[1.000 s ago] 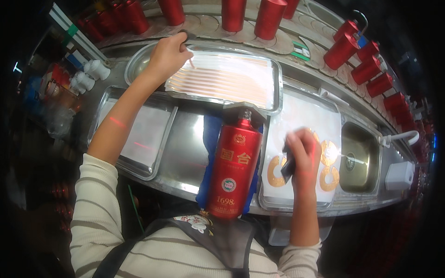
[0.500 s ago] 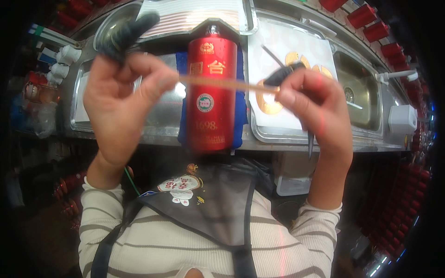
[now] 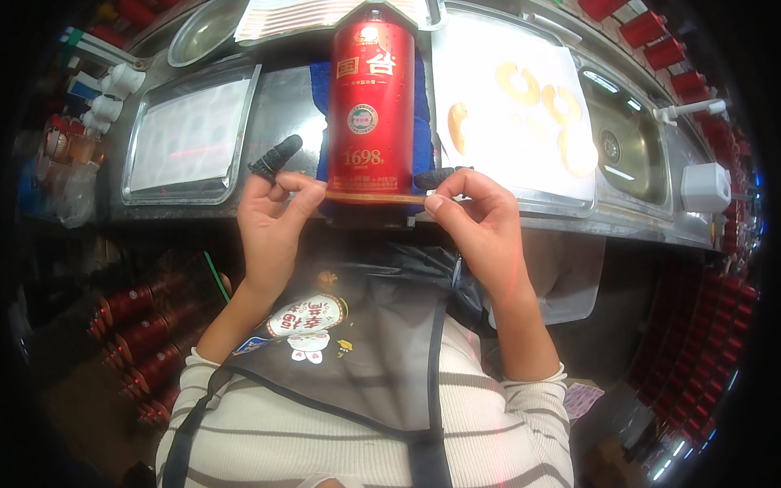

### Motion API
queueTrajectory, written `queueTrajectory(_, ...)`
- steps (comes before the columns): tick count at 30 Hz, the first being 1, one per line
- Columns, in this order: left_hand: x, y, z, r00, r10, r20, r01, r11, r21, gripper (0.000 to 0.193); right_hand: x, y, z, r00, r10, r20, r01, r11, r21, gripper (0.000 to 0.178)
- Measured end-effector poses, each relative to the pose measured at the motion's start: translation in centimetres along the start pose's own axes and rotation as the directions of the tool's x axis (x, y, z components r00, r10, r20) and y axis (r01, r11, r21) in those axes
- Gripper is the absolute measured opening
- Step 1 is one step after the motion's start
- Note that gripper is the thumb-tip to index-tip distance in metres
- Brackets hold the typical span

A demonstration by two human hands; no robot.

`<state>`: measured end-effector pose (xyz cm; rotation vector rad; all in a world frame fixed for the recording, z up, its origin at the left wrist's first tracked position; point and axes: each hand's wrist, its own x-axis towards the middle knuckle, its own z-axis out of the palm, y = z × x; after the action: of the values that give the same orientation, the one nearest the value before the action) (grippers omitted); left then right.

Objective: The person applies gold circular labels to the neck and body of red cylindrical containers. They peel each label from a backing sheet, position it on the container, and smooth it down with their fingers. The process is repeated for multiple containers.

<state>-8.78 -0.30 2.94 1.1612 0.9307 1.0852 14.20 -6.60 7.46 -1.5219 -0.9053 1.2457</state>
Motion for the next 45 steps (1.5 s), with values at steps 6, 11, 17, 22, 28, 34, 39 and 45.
queueTrajectory(6,0.1,0.0,0.0,0.999,0.030,0.018,-0.031,0.997,0.064,0.052,0.3,0.9,0.1,1.000,0.020,-0.016,-0.020,1.000,0.023,0.013)
queueTrajectory(11,0.1,0.1,-0.1,0.999,0.012,0.034,-0.014,0.997,0.072,0.048,0.2,1.0,-0.1,0.999,0.042,-0.008,-0.041,0.997,0.061,0.012)
queueTrajectory(17,0.3,-0.4,-0.2,0.999,0.019,0.030,-0.020,0.999,0.048,0.046,0.4,0.8,-0.5,0.996,0.083,0.040,-0.087,0.990,0.109,0.012)
queueTrajectory(22,0.3,-0.2,-0.2,1.000,-0.022,0.023,0.021,0.999,0.026,0.043,0.3,0.5,0.9,0.999,0.035,-0.019,-0.035,0.999,0.012,0.021)
queueTrajectory(28,0.4,-0.6,-0.3,1.000,-0.011,0.026,0.010,0.999,0.041,0.039,0.8,2.2,2.1,0.995,-0.057,-0.087,0.038,0.979,-0.201,0.028)
queueTrajectory(34,0.4,-0.4,-0.3,0.999,-0.036,0.013,0.036,0.998,0.043,0.037,1.0,2.2,2.4,0.992,-0.080,-0.099,0.054,0.967,-0.248,0.029)
queueTrajectory(39,0.9,-1.0,-1.1,0.999,0.044,0.024,-0.047,0.988,0.146,0.053,0.7,1.8,2.3,0.997,-0.012,-0.074,0.003,0.993,-0.121,0.029)
queueTrajectory(45,1.3,-1.0,0.6,0.978,-0.008,0.207,0.001,0.999,0.034,0.081,0.7,2.1,2.3,0.998,0.012,-0.064,-0.017,0.997,-0.075,0.033)
